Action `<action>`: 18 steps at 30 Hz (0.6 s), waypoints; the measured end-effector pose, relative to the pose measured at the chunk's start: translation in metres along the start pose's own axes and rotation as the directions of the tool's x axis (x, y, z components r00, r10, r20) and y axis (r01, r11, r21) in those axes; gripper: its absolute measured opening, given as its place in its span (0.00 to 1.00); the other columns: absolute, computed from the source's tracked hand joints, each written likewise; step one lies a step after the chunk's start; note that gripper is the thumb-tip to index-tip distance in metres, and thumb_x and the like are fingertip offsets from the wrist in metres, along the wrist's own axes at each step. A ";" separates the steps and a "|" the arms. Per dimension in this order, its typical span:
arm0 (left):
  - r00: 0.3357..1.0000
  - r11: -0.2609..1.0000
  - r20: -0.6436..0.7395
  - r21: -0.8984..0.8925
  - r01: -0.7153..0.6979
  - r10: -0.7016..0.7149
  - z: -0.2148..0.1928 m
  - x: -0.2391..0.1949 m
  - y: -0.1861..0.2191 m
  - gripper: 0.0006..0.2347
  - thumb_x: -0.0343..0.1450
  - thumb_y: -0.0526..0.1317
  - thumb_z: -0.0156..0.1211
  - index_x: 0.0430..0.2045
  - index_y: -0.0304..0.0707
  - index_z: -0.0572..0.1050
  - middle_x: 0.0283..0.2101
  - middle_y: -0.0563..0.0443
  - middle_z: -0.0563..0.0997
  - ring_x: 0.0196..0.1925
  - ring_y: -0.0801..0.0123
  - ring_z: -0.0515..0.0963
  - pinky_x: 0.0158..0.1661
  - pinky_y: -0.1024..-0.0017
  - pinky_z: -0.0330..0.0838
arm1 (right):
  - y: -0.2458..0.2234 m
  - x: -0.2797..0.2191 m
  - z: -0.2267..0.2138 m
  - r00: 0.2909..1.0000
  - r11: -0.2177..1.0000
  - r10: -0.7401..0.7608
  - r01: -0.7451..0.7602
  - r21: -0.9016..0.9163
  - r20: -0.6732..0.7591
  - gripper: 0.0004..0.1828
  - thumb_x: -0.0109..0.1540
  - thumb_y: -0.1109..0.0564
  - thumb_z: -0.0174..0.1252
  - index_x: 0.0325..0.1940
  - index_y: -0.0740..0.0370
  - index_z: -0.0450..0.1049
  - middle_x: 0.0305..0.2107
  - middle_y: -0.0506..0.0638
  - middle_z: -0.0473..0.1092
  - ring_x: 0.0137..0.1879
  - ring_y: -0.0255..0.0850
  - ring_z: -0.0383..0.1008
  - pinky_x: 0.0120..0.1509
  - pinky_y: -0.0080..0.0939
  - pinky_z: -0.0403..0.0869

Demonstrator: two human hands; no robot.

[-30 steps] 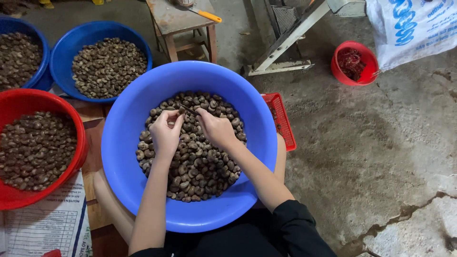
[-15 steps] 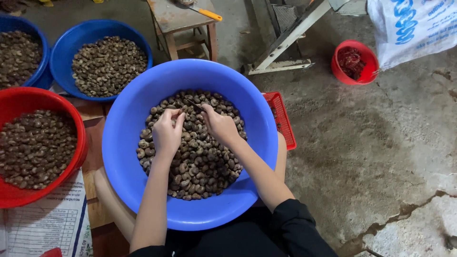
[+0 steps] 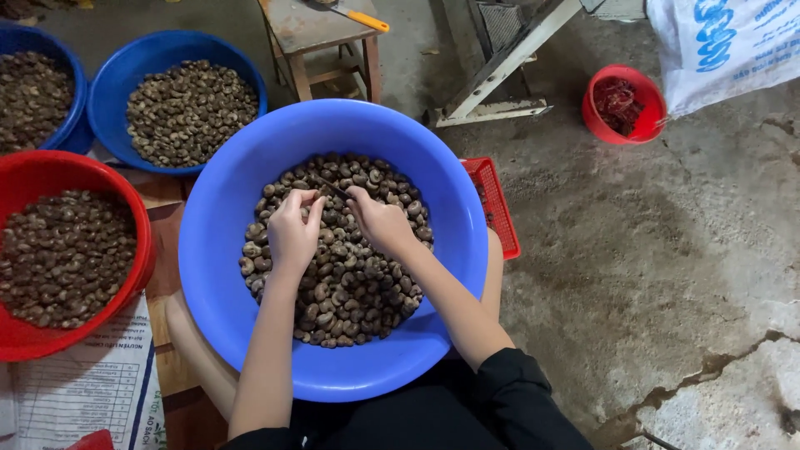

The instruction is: The person is using a small knife to manually peel the skins off nuts in a large blue bowl.

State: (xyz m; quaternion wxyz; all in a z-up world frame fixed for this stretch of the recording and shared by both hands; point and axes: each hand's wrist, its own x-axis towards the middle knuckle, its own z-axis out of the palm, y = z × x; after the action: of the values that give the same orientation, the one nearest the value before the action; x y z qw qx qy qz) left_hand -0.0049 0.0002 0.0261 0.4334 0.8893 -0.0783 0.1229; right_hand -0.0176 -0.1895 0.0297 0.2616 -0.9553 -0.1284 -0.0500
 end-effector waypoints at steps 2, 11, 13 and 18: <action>1.000 1.000 -0.006 0.012 -0.002 0.002 -0.002 -0.001 0.001 0.05 0.78 0.37 0.64 0.41 0.34 0.78 0.37 0.44 0.85 0.32 0.61 0.85 0.27 0.70 0.81 | -0.002 -0.002 -0.002 1.000 1.000 -0.010 0.010 0.019 -0.009 0.14 0.74 0.48 0.43 0.62 0.51 0.62 0.32 0.60 0.79 0.32 0.59 0.80 0.38 0.58 0.78; 0.999 0.999 0.039 0.053 0.011 -0.013 0.004 -0.003 -0.003 0.05 0.78 0.38 0.63 0.42 0.36 0.78 0.37 0.46 0.85 0.29 0.63 0.84 0.27 0.69 0.80 | 0.007 -0.001 -0.003 0.998 0.999 -0.016 0.014 0.039 0.055 0.13 0.74 0.50 0.41 0.61 0.52 0.61 0.28 0.59 0.78 0.29 0.58 0.80 0.34 0.55 0.77; 0.998 0.998 0.054 0.069 0.012 -0.016 0.005 -0.005 -0.007 0.05 0.77 0.39 0.64 0.41 0.37 0.78 0.36 0.47 0.85 0.28 0.63 0.84 0.26 0.68 0.80 | 0.003 0.000 -0.002 0.995 0.994 -0.012 0.001 0.109 0.098 0.12 0.74 0.50 0.40 0.60 0.53 0.62 0.27 0.59 0.78 0.29 0.59 0.79 0.33 0.55 0.77; 0.994 0.998 0.106 -0.056 0.023 -0.017 -0.004 -0.002 0.008 0.06 0.78 0.37 0.63 0.44 0.32 0.79 0.38 0.41 0.84 0.33 0.58 0.85 0.29 0.66 0.81 | 0.017 0.006 -0.001 0.985 0.917 0.136 -0.167 0.362 0.109 0.16 0.74 0.49 0.44 0.62 0.58 0.63 0.32 0.59 0.79 0.37 0.58 0.81 0.40 0.54 0.76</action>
State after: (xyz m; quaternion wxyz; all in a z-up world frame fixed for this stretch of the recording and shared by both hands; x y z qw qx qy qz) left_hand -0.0090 -0.0010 0.0340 0.4553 0.8825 -0.0957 0.0692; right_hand -0.0069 -0.2023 0.0234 0.4345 -0.8972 -0.0718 0.0344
